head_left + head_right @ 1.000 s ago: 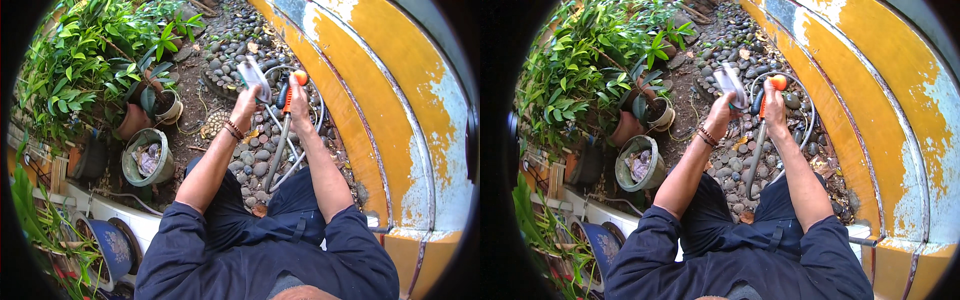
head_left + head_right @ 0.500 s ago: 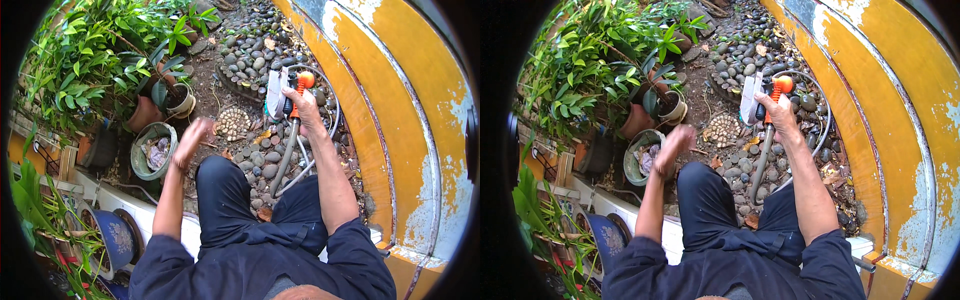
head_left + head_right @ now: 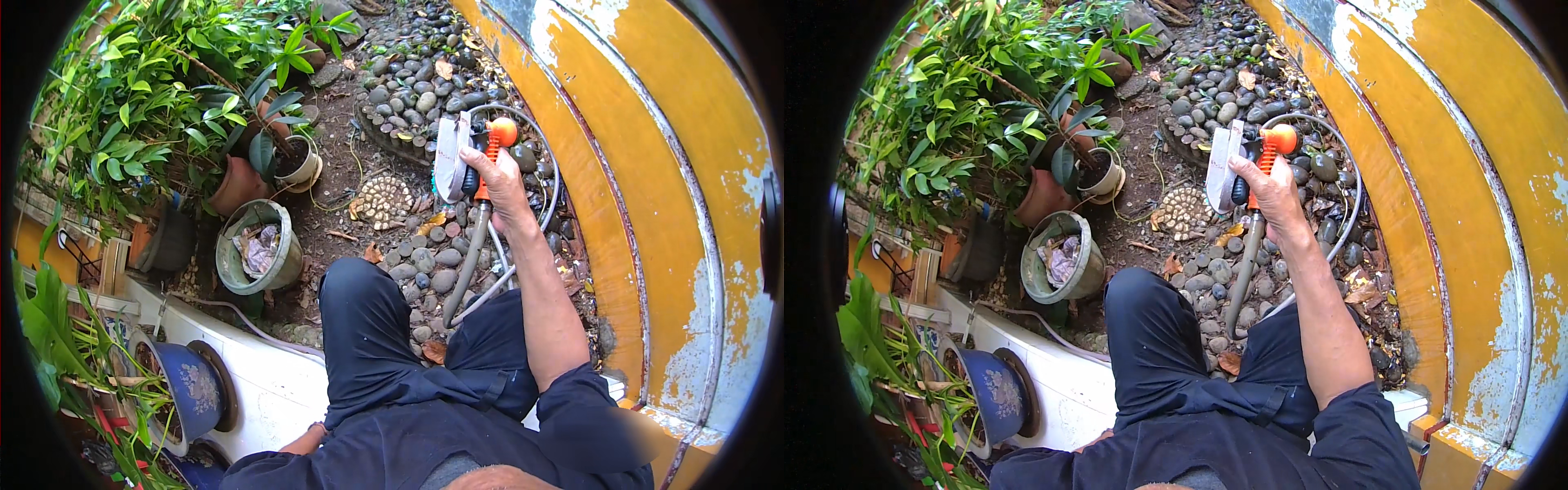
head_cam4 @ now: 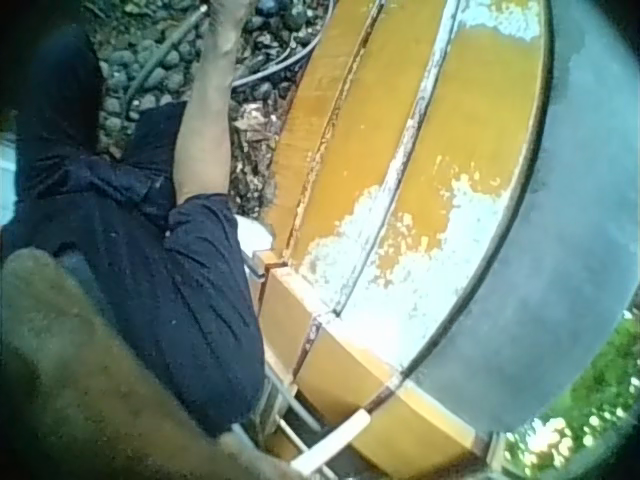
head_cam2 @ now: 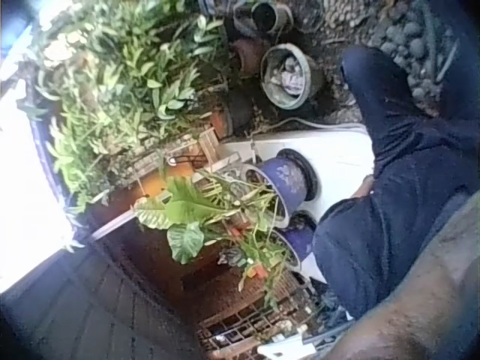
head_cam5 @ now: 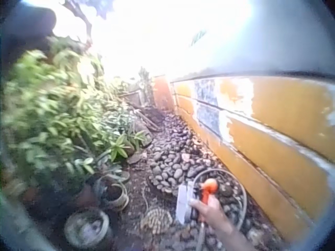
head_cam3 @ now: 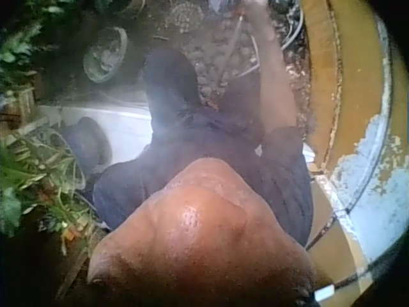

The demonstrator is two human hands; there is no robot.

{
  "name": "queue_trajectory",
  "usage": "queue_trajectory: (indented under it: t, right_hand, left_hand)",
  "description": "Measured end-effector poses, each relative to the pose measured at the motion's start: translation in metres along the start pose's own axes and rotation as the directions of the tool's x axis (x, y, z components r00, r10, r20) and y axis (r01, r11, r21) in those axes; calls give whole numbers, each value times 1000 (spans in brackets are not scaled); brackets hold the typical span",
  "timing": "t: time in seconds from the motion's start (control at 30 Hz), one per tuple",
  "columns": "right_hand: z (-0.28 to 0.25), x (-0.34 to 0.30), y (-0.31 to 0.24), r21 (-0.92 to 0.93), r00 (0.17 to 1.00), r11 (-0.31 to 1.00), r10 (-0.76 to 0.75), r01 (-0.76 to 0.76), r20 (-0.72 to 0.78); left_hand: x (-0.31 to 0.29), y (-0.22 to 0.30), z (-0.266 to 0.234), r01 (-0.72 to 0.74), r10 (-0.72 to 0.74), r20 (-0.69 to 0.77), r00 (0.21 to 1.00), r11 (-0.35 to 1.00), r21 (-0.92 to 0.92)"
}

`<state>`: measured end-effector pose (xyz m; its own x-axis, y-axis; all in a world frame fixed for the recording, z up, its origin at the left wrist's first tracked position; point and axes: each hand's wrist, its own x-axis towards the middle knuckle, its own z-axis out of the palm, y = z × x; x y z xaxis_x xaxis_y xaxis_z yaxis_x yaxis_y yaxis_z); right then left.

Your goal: Washing and scrubbing an exterior wall using a water hose and a scrub brush.

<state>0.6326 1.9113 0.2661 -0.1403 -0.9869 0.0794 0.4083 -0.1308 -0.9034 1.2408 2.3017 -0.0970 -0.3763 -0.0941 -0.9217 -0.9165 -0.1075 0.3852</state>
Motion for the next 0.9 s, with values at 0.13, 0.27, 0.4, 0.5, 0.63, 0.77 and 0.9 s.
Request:
queue_trajectory:
  t: [0.13,0.27,0.4,0.5,0.63,0.77,0.9]
  right_hand:
    - [-5,-2,-2,-54,999,998,30,-32,-41]
    - [-9,-2,-5,-18,999,1000,-5,4,-52]
    - [-13,-1,-6,-39,998,999,-25,23,-52]
    - [-17,-2,-5,-20,998,999,-34,33,-46]
    - [-21,-5,-8,-20,997,1000,-11,10,-77]
    - [-18,-12,-18,-56,991,998,-38,31,-127]
    - [-12,-24,-28,-52,992,993,-109,106,-55]
  left_hand:
    - [-24,74,-89,42,-60,-221,973,996,-84]
    - [-97,193,-289,-224,17,-767,642,960,-166]
    - [-198,333,-477,-611,161,-986,45,785,101]
    - [-235,401,-538,-660,165,-986,-34,737,146]
    - [-243,427,-547,-651,152,-988,-5,749,119]
    - [-236,426,-546,-643,177,-984,6,754,131]
    - [-232,440,-545,-643,253,-967,28,746,176]
